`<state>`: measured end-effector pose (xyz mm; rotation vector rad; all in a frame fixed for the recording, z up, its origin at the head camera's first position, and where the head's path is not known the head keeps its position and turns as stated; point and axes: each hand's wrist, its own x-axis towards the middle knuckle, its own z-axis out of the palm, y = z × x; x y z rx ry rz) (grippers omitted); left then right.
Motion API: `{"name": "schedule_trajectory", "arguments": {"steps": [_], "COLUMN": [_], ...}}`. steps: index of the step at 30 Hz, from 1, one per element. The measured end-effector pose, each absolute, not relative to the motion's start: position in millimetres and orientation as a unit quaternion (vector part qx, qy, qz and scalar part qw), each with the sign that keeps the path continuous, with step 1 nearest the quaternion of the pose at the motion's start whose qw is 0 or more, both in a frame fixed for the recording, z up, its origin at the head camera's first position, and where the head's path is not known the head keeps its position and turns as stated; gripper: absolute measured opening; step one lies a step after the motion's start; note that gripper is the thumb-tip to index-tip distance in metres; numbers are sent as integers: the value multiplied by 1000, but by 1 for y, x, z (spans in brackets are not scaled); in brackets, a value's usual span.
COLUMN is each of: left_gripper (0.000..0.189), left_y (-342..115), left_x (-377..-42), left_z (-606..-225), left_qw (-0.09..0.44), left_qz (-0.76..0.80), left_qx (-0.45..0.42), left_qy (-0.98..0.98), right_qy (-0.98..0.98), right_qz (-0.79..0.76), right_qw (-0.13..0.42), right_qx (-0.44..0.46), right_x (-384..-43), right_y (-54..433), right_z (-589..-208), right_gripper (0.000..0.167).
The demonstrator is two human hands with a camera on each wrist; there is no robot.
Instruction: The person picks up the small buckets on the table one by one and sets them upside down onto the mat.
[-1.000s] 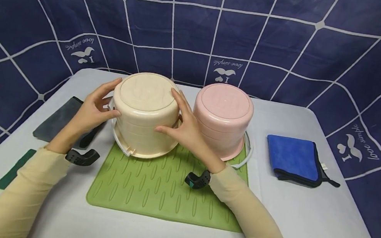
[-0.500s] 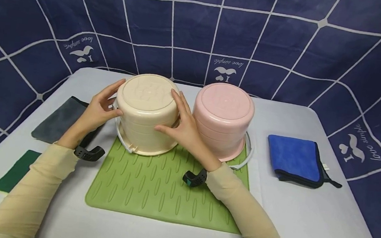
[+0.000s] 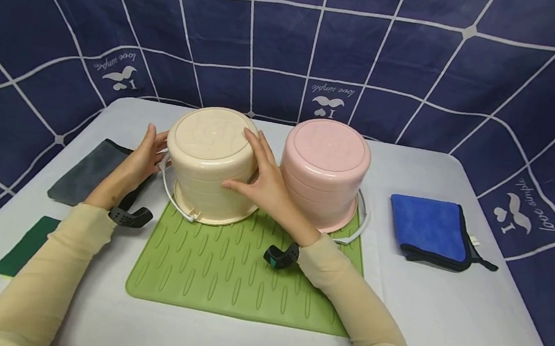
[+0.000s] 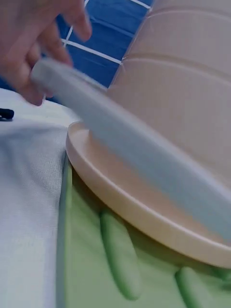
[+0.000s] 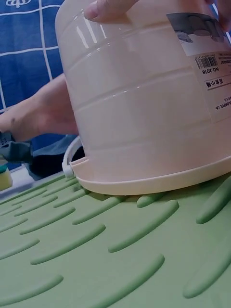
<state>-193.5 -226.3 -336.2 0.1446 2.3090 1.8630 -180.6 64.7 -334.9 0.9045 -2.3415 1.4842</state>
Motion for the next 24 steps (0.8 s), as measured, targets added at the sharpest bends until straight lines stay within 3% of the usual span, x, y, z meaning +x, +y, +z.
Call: {"name": "schedule_trajectory", "arguments": {"steps": [9, 15, 19, 24], "left_gripper": [83, 79, 75, 65], "left_y": [-226, -224, -221, -224], "left_x": [-205, -206, -198, -176], "left_z": [-342, -338, -316, -269], "left_qw": [159, 170, 138, 32], "left_qz": [568, 562, 552, 561], "left_qx": [-3, 2, 33, 104], "left_qy": [807, 809, 822, 821], "right_qy": [-802, -821, -814, -777], "right_qz": [501, 475, 464, 465], "right_qw": [112, 101, 115, 172], "right_qx": [307, 302, 330, 389], "right_x": [-181, -171, -148, -111], "right_y": [63, 66, 80, 126], "right_z": [-335, -325, -299, -242], "right_gripper": [105, 108, 100, 85]}}
